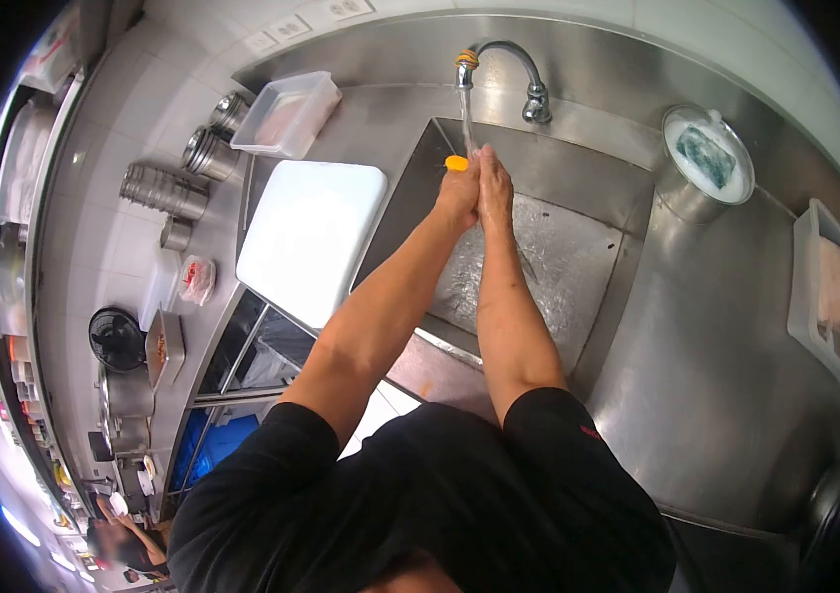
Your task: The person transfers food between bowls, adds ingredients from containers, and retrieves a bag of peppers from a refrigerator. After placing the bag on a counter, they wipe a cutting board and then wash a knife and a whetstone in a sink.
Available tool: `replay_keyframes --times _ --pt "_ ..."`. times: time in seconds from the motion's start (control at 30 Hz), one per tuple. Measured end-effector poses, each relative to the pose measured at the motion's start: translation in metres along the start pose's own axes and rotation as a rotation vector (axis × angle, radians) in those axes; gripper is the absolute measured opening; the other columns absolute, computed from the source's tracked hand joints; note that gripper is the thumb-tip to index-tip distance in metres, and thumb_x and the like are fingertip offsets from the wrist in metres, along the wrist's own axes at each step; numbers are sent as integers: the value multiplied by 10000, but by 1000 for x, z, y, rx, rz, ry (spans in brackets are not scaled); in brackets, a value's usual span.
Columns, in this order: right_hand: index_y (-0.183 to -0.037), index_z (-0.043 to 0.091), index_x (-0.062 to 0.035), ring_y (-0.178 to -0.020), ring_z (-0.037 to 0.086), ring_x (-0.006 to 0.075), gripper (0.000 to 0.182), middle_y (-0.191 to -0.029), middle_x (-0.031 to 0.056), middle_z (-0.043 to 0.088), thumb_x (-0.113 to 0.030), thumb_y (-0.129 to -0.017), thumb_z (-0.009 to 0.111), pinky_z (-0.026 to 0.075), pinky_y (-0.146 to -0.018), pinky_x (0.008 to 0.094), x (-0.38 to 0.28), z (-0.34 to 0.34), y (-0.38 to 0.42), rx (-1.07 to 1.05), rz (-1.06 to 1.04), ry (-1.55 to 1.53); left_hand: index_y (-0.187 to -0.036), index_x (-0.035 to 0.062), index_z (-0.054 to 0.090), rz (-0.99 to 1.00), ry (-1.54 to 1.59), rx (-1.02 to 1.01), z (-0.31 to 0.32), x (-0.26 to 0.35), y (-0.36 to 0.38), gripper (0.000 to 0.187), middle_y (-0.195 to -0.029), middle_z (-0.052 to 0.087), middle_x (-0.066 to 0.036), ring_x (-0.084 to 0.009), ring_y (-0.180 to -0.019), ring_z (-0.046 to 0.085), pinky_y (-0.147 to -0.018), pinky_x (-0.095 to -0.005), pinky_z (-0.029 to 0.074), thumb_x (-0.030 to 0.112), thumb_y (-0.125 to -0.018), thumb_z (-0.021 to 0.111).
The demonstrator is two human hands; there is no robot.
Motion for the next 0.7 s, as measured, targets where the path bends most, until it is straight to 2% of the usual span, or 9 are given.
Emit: replay_keyframes --times 0.03,0.13,0.23,0.33,0.43,0.47,0.57,0.67,0.7 --pt "-1172 641 66 -1074 625 248 713 -1127 166 676 -579 -1001 391 454 -958 322 1 -4 2 25 -18 -8 -1121 25 548 39 -31 -9 -1 -5 -10 305 -1008 625 -106 -223 -887 632 -700 -369 541 280 -967 611" --pt "-1189 636 47 -1077 624 245 697 -1149 163 670 -579 -1000 394 459 -951 328 11 -7 -3 -31 -15 -24 -1263 -11 456 31 -283 131 -9 1 -8 470 -1085 628 -145 -229 -867 638 -719 -345 545 252 -928 652" --pt "-1225 621 13 -1079 624 248 605 -1160 159 666 -514 -1010 415 463 -942 330 7 -11 -2 -36 40 26 -1235 -18 492 47 -408 -34 -7 7 -11 467 -1051 642 -146 -224 -848 641 -699 -349 541 209 -876 687" --pt "-1251 611 -25 -1082 627 255 479 -1165 159 664 -402 -1013 436 466 -935 332 0 -17 -7 -134 -275 407 -1175 -28 538 47 -501 -297 -2 19 -8 388 -1000 659 -147 -225 -841 649 -709 -348 537 142 -852 672" --pt "-1304 573 -38 -1115 621 257 419 -1208 164 646 -293 -998 444 464 -949 335 22 -25 -6 -272 -42 183 -1155 37 519 106 -762 -175 -7 39 -1 360 -969 628 -95 -197 -798 645 -677 -328 540 118 -847 687" --pt "-1343 540 -44 -1152 610 255 447 -1249 163 629 -295 -984 453 455 -979 341 16 -26 1 -316 -74 214 -1147 26 520 118 -685 -177 -6 41 -1 356 -949 631 -97 -208 -829 650 -691 -332 541 110 -841 683" --pt "-1391 493 -55 -1185 598 246 476 -1259 159 626 -233 -951 525 442 -1011 336 0 -25 13 -347 -63 223 -1162 12 511 186 -822 -112 -2 53 7 381 -963 633 -105 -217 -862 645 -701 -341 540 103 -836 686" --pt "-1397 485 -64 -1194 598 246 513 -1258 151 633 -143 -903 599 432 -1030 333 3 -15 11 -350 -111 191 -1161 -8 520 195 -717 -152 -2 47 0 394 -981 637 -114 -218 -870 649 -734 -336 546 116 -834 700" --pt "-1394 486 -68 -1193 600 248 522 -1262 153 633 -119 -890 611 434 -1030 334 5 -15 5 -344 -119 296 -1167 -12 529 226 -735 -107 -3 49 -1 443 -1004 652 -150 -253 -902 661 -763 -355 544 177 -816 722"
Point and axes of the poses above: each hand's wrist, its own y-axis away from the middle knuckle, its own z-axis out of the palm, x = y × z, the point moved 7 cm from there along -y, towards the middle knuckle
